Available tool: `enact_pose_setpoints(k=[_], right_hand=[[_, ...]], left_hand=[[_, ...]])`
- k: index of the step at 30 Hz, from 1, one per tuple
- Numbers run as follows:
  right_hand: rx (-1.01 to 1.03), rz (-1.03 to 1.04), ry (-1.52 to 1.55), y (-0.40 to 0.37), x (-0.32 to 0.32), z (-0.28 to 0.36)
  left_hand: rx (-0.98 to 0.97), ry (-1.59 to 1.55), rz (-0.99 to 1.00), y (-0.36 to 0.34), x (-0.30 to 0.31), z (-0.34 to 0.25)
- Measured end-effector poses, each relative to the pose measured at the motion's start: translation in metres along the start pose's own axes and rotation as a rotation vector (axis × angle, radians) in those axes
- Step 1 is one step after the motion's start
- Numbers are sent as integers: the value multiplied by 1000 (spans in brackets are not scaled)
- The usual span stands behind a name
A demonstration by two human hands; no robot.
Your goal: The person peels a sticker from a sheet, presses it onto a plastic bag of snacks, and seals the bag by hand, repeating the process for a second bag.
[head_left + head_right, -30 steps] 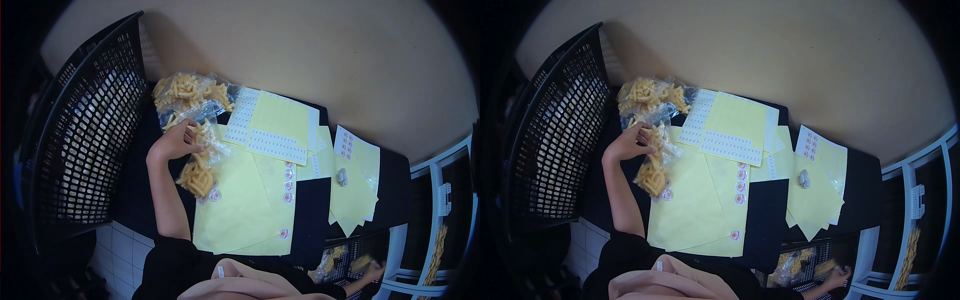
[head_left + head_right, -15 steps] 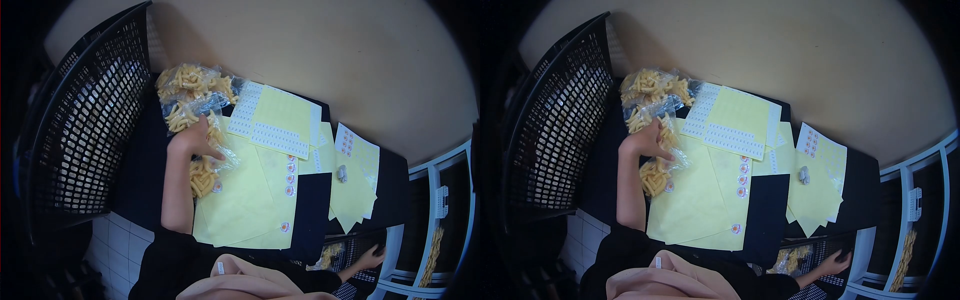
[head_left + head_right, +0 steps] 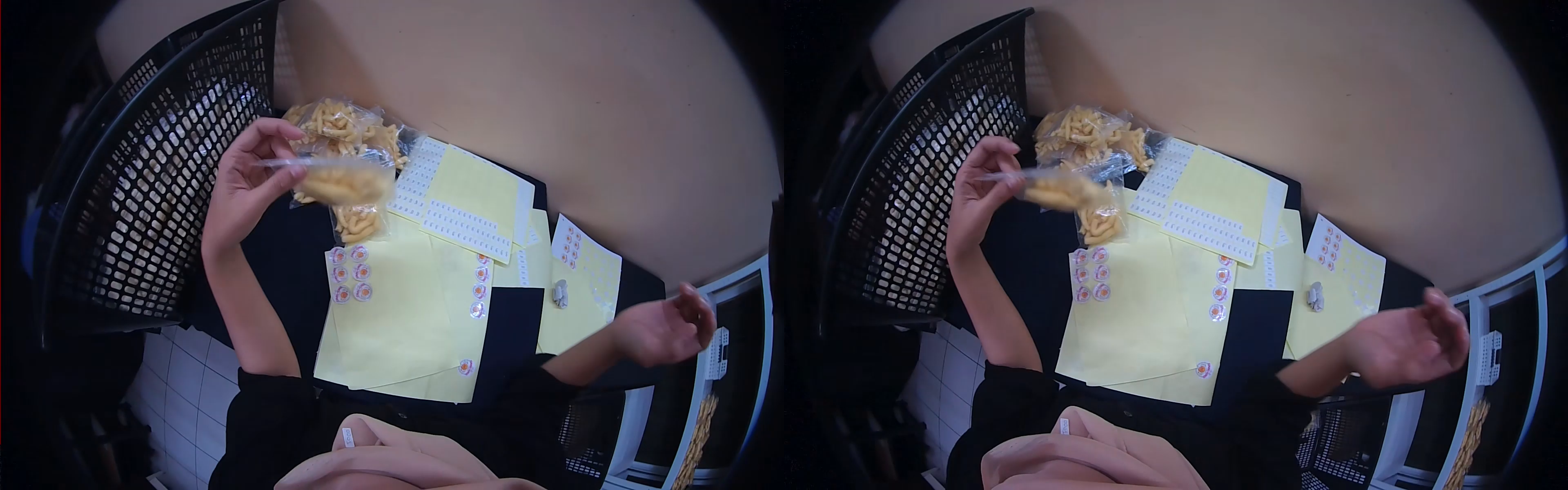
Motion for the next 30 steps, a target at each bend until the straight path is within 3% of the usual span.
enact_pose_setpoints(k=[1,4,7,9,12,14,17,21,23,27,30], right_hand=[[-63,-7,57,-8,-18,3],[-155,175,141,-37,-82,24],[-513,454,96,-71,-142,18],[-724,642,256,-93,-170,18],[-853,685,419,-103,-180,23],[-974,609,503,-112,-175,18],[-1035,579,476,-113,-169,13],[-1071,555,481,-111,-169,11],[-880,678,434,-101,-176,20],[-898,667,429,-104,-176,19],[-798,684,451,-101,-178,25]], left_hand=[[-72,-37,-116,-2,2,-8],[-176,-103,-156,-6,-18,-17],[-174,-84,-126,-8,-45,-17],[-84,-164,-79,-8,-64,-15],[-56,-153,-17,-9,-86,-17],[-52,-161,-2,-9,-93,-17],[-20,-150,26,-9,-100,-13],[-122,-57,16,-9,-105,-18],[-159,-6,13,-10,-106,-23],[-192,-51,-23,-10,-105,-28],[-234,-11,-7,-11,-105,-31]])
Point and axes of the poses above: each hand's wrist, its own y-axis towards the middle knuckle, its own x-axis out of the back of the hand, z = x × y, the point moved 9 cm from there along y, towards the middle knuckle, and after that the axes turned 4 degrees about -y, right-handed, at the moved point
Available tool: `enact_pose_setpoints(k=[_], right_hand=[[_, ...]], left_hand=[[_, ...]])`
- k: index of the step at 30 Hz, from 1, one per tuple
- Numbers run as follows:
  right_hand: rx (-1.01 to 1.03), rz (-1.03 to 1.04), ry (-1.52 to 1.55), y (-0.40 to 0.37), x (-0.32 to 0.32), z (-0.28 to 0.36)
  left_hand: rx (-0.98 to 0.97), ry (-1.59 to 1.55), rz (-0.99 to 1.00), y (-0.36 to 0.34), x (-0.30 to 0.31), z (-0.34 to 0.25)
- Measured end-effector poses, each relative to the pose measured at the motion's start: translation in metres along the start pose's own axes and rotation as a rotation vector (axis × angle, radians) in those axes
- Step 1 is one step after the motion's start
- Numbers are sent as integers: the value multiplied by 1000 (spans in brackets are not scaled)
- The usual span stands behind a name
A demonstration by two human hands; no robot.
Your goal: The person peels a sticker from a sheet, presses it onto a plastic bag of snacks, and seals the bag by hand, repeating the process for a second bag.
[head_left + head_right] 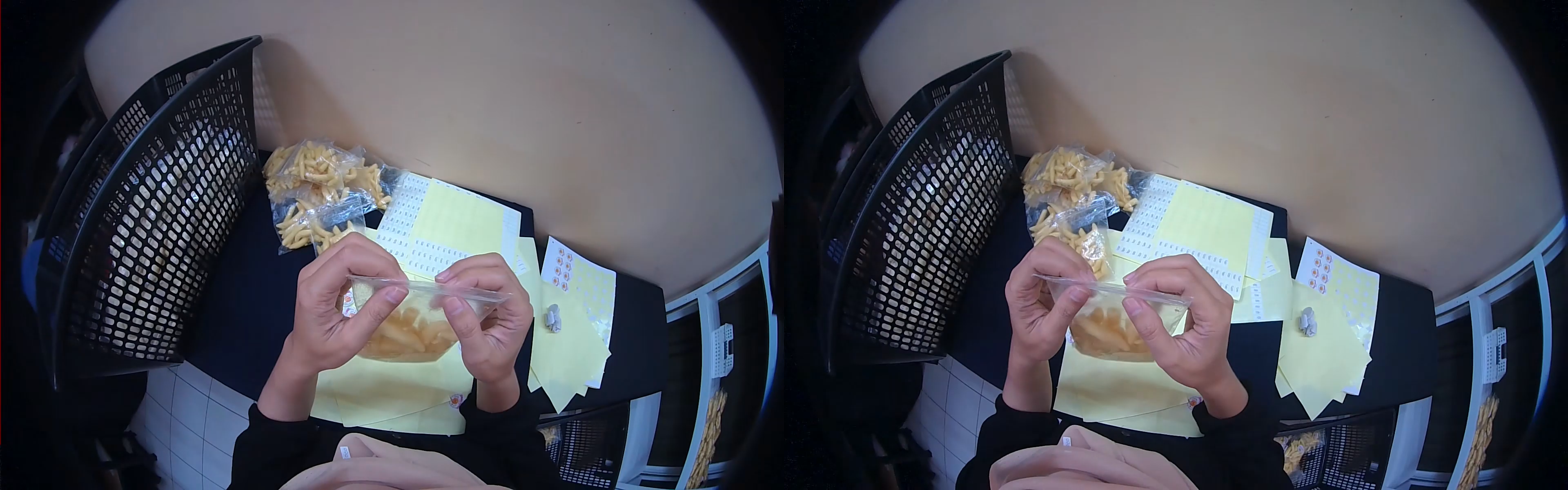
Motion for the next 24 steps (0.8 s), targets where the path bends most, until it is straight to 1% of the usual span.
enact_pose_setpoints(k=[5,12,15,17,24], right_hand=[[13,-60,-29,-2,3,1],[17,-72,-28,-1,4,2],[30,-77,-12,-2,4,1],[9,-92,39,-3,5,-3],[-58,-130,83,-7,5,-12]], left_hand=[[-112,122,-16,1,-1,-10],[-124,154,-28,-2,-2,-9],[-75,97,-53,-3,-1,-2],[-116,120,-51,-3,-1,-5],[-144,153,-31,-3,-4,-6]])
Point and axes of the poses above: each hand's wrist, its own y-axis towards the middle knuckle, its own x-axis out of the back of the hand, z = x × y, the point moved 9 cm from there along y, towards the middle knuckle, and after that the axes turned 4 degrees about -y, right-handed, at the moved point
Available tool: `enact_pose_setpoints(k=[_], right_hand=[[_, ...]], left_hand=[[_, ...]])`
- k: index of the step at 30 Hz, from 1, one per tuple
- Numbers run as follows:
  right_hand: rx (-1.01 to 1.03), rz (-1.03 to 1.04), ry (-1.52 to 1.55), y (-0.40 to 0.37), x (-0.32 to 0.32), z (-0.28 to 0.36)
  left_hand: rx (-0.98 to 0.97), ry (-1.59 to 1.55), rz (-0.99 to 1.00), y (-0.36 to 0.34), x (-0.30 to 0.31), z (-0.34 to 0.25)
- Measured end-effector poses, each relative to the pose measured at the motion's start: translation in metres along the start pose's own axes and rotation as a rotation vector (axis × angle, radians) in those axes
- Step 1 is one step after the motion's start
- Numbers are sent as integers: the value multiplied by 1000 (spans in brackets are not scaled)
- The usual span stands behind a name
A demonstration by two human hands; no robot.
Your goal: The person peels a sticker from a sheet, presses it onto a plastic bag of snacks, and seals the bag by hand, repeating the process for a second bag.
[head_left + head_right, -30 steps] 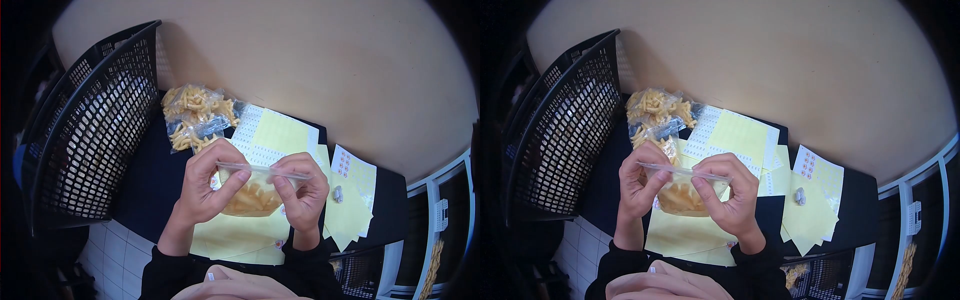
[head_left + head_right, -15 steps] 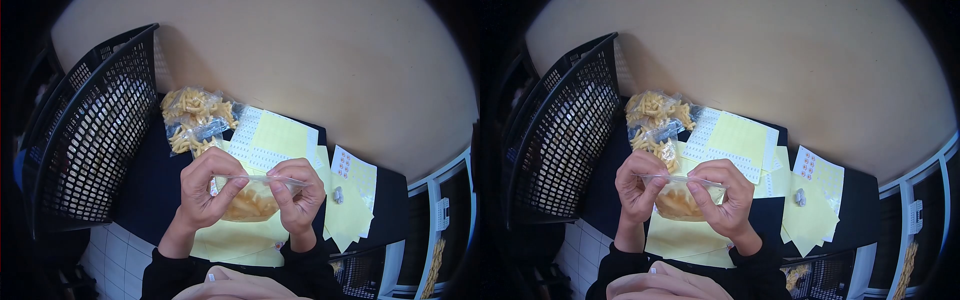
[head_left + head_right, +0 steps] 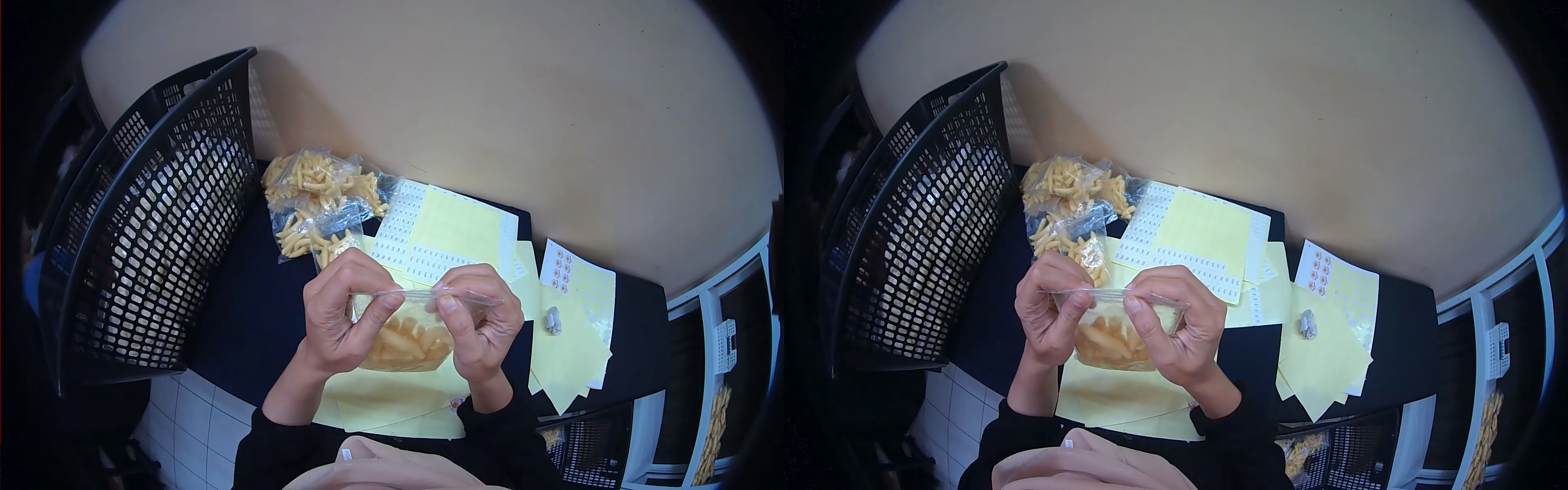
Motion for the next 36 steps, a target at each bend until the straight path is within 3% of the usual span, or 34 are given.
enact_pose_setpoints(k=[6,9,12,15,23,36], right_hand=[[-61,6,18,1,-2,-9],[68,-11,-50,3,-2,1],[-36,-41,77,-1,0,-7],[-13,-9,26,-2,0,-6],[29,16,-50,1,-7,-3],[73,-32,-36,-4,-5,-1]], left_hand=[[11,1,-15,-2,1,5],[102,-79,15,-2,-2,14],[130,-98,59,-1,-10,16],[54,-194,-8,2,-9,10],[-53,7,22,-1,-6,4],[-64,-6,15,-1,-9,4]])
Point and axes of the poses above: each hand's wrist, its own y-axis towards the middle knuckle, its own x-axis out of the back of the hand, z = x × y, the point moved 9 cm from there along y, towards the middle knuckle, and after that the axes turned 4 degrees about -y, right-handed, at the moved point
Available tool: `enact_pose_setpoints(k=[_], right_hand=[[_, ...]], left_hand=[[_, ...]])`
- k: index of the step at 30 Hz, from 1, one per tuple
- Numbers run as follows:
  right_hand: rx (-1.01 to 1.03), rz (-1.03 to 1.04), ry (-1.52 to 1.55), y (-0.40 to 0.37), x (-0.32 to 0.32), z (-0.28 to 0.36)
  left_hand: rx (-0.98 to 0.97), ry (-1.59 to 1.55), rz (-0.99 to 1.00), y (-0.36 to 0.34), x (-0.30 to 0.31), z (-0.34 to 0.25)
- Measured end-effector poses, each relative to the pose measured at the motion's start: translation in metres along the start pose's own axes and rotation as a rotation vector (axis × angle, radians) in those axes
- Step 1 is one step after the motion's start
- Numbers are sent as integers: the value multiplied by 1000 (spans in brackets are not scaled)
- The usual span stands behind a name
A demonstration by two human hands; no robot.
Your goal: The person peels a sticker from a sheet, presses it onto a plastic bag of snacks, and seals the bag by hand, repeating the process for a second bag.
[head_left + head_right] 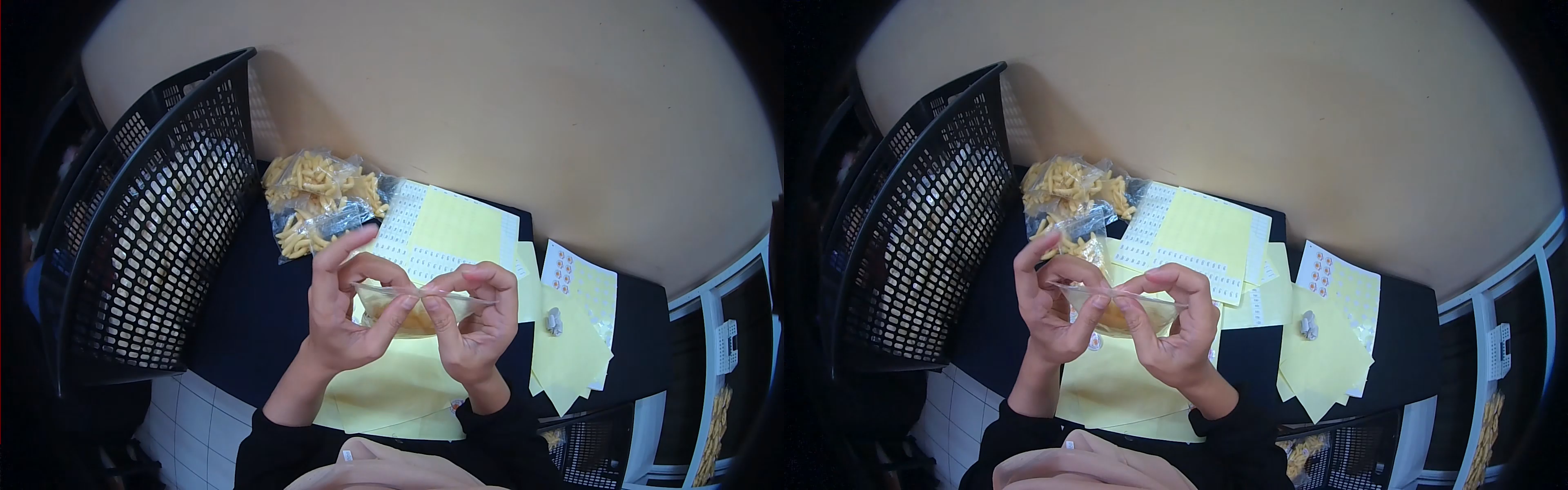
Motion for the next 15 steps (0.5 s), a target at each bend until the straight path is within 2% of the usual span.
enact_pose_setpoints(k=[2,5,11,15], right_hand=[[-8,57,43,2,-4,-1],[-50,63,172,2,-9,-6],[-9,143,112,2,-14,-3],[-49,88,124,1,-11,-5]], left_hand=[[43,-87,-20,1,2,3],[74,-57,21,2,1,5],[95,-143,-41,2,2,6],[84,-76,-20,0,5,8]])
Point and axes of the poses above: each hand's wrist, its own y-axis towards the middle knuckle, its own x-axis out of the back of the hand, z = x × y, the point moved 9 cm from there along y, towards the middle knuckle, and after that the axes turned 4 degrees about -y, right-handed, at the moved point
